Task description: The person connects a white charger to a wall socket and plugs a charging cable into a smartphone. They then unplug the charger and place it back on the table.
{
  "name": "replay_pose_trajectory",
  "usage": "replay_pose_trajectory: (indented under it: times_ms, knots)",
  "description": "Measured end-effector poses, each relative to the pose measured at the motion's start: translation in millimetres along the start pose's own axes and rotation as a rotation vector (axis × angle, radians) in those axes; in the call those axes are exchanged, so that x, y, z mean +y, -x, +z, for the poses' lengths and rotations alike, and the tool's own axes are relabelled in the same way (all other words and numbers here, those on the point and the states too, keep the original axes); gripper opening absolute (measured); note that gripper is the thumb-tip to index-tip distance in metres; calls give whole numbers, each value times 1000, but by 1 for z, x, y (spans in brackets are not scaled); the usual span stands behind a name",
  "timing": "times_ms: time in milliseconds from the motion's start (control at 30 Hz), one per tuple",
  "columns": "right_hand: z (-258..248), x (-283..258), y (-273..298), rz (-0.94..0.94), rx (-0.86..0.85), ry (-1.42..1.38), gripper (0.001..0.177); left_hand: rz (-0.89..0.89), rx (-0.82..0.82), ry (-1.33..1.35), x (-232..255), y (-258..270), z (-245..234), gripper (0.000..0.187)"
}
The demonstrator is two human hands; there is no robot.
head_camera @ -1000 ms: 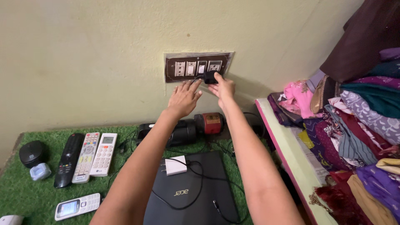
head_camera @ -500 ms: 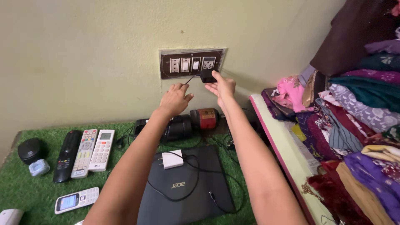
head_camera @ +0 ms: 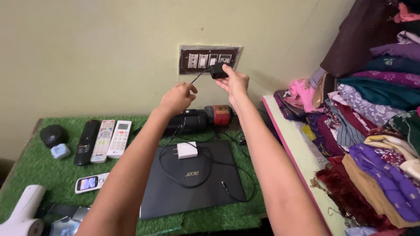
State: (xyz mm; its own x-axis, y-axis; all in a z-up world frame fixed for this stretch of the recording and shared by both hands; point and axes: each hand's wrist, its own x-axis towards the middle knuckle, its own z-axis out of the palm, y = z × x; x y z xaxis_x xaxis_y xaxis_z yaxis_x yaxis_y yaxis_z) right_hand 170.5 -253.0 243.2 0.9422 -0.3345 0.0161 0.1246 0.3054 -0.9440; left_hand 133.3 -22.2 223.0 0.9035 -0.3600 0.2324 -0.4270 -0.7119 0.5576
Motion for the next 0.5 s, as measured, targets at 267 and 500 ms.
replay_pose_trajectory:
  times_ms: [267, 500]
  knots:
    - [39, -18, 37, -32, -14, 22, 32, -13, 41, 28, -12, 46, -39, 19]
    - [55, -31, 61, -105, -26, -96, 29, -17, 51, -43, -41, 87, -51, 20]
